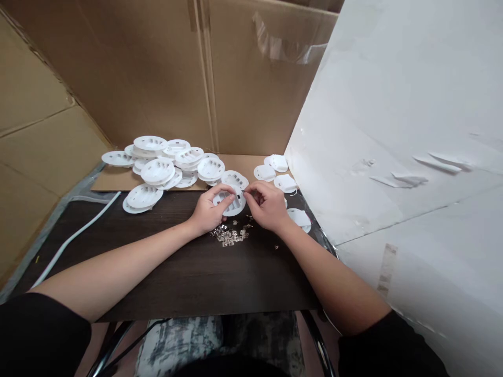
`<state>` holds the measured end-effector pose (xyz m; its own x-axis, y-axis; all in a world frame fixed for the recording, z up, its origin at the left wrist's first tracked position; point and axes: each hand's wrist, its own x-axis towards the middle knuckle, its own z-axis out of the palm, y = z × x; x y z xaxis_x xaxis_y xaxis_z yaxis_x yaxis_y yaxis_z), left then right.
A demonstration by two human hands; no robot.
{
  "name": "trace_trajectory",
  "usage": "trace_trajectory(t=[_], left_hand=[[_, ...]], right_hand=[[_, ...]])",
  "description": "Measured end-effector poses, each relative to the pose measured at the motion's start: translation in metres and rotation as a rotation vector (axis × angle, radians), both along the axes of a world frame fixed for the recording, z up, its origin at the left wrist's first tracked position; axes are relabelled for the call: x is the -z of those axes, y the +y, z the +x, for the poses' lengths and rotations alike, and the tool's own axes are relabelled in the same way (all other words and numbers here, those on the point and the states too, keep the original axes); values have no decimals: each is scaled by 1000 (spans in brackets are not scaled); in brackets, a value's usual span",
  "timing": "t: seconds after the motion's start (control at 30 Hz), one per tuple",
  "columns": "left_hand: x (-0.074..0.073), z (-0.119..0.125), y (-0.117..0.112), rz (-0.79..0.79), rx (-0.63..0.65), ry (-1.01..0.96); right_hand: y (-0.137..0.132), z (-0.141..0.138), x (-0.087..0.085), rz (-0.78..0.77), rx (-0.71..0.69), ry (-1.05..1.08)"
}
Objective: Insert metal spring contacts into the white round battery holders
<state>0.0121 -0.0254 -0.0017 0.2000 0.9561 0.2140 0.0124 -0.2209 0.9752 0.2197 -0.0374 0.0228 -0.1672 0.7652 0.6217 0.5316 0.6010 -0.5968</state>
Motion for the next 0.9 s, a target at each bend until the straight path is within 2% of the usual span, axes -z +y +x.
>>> trace_trajectory(t=[0.1,0.4,0.73,0.9], left_hand=[[3,0,1,46,15,20],[6,-1,2,119,52,53],[4,-3,0,103,71,81],[4,-3,3,221,56,124]], right_hand=[[-2,-4,1,-12,-79,52],[-5,-13,5,-140,-106,179],[-4,-10,5,-115,-127,138],[-2,-8,3,-117,-136,118]])
